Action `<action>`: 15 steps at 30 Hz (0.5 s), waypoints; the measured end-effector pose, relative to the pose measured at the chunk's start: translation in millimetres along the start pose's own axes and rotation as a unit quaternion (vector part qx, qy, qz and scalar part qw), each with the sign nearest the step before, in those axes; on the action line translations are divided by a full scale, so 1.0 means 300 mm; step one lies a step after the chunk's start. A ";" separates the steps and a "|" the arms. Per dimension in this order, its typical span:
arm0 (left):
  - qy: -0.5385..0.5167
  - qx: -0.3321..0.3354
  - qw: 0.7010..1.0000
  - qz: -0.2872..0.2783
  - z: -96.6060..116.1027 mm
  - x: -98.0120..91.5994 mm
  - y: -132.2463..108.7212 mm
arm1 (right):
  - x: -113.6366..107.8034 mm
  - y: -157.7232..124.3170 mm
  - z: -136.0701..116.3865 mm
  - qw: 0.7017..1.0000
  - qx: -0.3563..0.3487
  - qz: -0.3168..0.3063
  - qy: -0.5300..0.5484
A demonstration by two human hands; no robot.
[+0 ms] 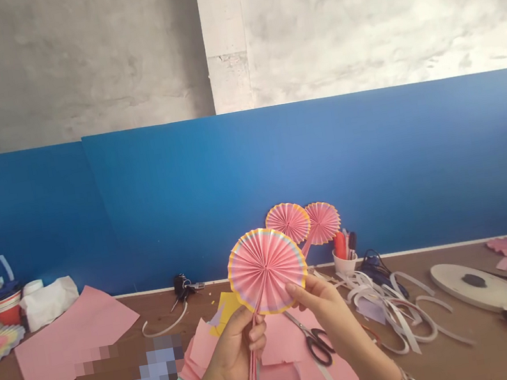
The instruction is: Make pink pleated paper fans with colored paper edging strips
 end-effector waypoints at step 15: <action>-0.038 0.031 0.996 0.074 -0.025 -0.047 0.007 | 0.022 0.015 0.073 0.988 0.072 -0.063 0.120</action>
Point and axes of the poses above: each hand's wrist, its own y-axis towards the middle knuckle, its own x-axis out of the palm, z = x × y, the point moved 10 cm from there along y, towards the middle knuckle, and after that the axes turned 15 degrees about x, right-handed, at the moved point
